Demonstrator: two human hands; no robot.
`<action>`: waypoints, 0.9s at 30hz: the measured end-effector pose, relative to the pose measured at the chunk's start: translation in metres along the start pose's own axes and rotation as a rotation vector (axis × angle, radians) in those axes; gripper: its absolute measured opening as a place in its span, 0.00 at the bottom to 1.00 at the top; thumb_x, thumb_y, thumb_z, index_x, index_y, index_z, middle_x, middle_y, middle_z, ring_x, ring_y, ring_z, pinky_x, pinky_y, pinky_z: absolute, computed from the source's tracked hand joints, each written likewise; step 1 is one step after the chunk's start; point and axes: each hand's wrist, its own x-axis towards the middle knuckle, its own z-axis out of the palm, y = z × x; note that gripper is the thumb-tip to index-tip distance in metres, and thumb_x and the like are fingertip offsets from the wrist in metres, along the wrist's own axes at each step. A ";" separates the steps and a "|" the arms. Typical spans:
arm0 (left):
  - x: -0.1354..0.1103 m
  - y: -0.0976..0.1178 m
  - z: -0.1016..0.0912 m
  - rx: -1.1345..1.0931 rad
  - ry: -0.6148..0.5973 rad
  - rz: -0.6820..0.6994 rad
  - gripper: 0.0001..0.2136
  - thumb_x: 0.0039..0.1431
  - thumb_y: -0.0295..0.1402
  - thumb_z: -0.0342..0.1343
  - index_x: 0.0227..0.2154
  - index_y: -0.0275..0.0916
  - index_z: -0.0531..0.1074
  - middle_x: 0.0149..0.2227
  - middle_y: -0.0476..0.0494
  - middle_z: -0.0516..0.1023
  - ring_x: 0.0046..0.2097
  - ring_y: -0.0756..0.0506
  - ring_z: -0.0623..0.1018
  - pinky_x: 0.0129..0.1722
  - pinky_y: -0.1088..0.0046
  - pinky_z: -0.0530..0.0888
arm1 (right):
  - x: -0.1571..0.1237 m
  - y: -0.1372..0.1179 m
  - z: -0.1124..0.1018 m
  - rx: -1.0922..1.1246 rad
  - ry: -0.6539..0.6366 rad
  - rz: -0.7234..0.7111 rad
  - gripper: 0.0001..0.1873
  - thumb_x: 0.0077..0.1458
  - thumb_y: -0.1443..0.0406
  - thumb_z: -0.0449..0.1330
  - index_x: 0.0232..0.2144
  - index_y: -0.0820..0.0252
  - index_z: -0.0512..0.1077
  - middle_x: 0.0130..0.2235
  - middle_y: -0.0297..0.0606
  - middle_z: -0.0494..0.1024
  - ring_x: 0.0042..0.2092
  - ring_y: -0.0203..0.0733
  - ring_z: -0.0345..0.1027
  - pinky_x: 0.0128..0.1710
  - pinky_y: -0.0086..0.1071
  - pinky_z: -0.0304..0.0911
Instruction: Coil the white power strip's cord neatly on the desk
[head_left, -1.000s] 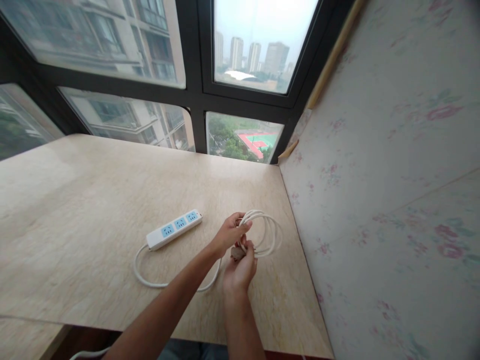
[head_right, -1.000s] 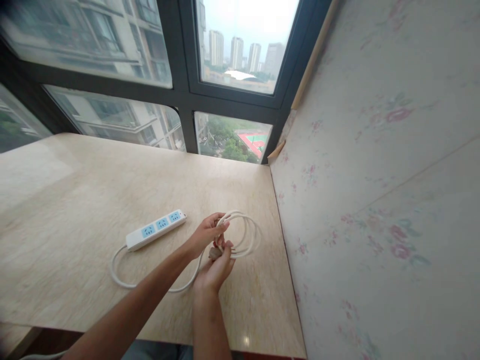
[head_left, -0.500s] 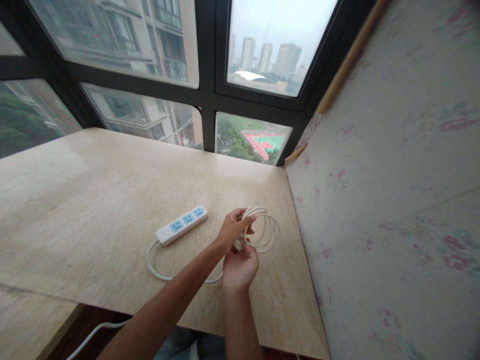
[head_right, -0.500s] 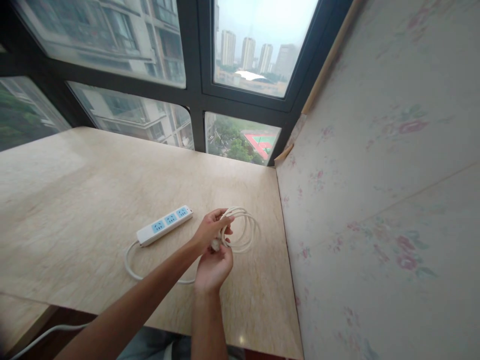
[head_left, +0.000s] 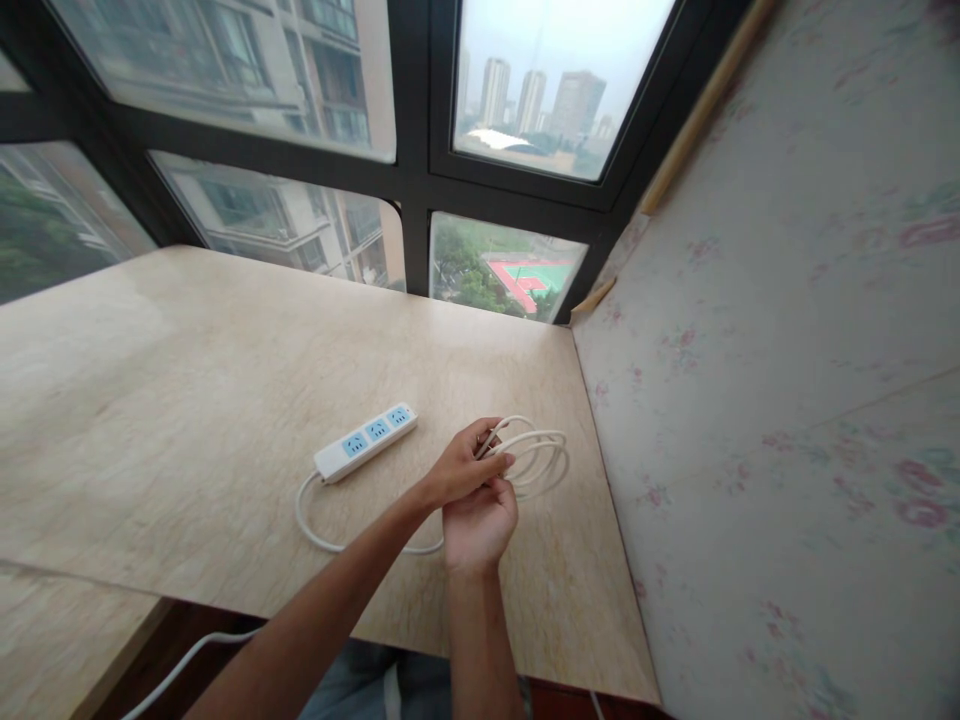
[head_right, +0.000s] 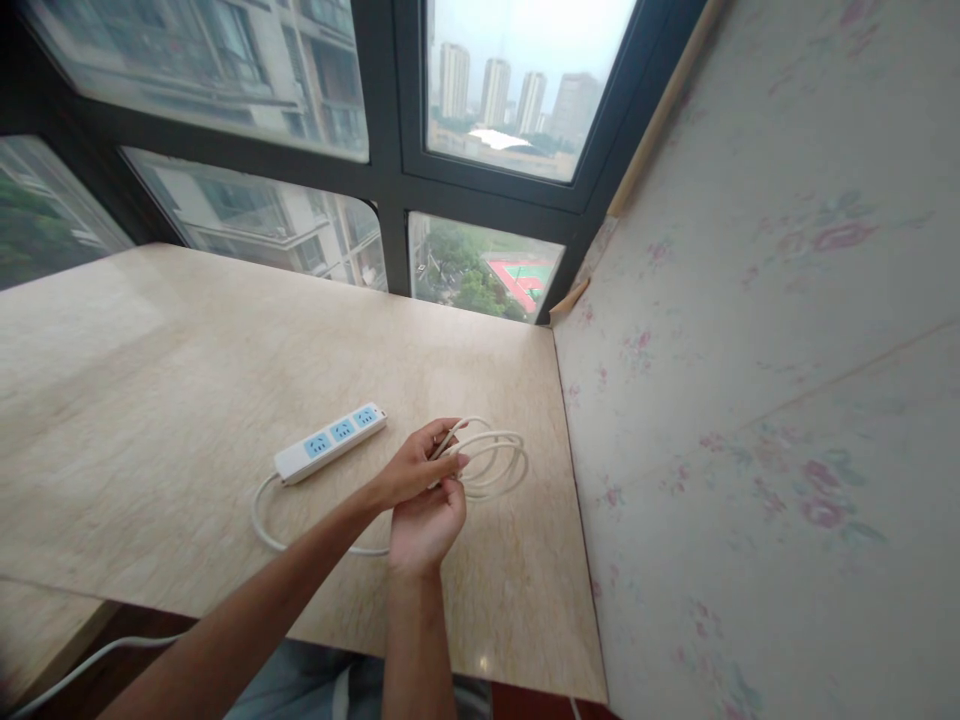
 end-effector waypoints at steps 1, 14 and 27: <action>0.000 -0.001 0.000 -0.003 0.008 0.009 0.22 0.53 0.36 0.61 0.50 0.36 0.67 0.28 0.53 0.66 0.28 0.53 0.67 0.26 0.79 0.63 | -0.001 0.000 0.001 -0.010 -0.013 0.005 0.22 0.50 0.63 0.50 0.46 0.56 0.73 0.49 0.37 0.77 0.57 0.41 0.65 0.60 0.40 0.56; 0.003 -0.006 -0.016 -0.351 0.237 -0.020 0.27 0.47 0.37 0.64 0.51 0.36 0.65 0.29 0.52 0.73 0.23 0.50 0.76 0.24 0.72 0.74 | -0.013 0.014 0.004 -0.221 0.048 -0.051 0.16 0.55 0.58 0.60 0.46 0.55 0.71 0.53 0.36 0.74 0.57 0.40 0.63 0.59 0.40 0.56; 0.000 0.010 -0.035 -0.152 0.103 -0.211 0.20 0.49 0.32 0.58 0.47 0.32 0.68 0.19 0.53 0.71 0.17 0.51 0.70 0.15 0.78 0.66 | 0.013 -0.063 -0.052 -0.294 -0.170 0.174 0.25 0.47 0.53 0.67 0.46 0.56 0.73 0.46 0.43 0.80 0.49 0.52 0.73 0.53 0.51 0.62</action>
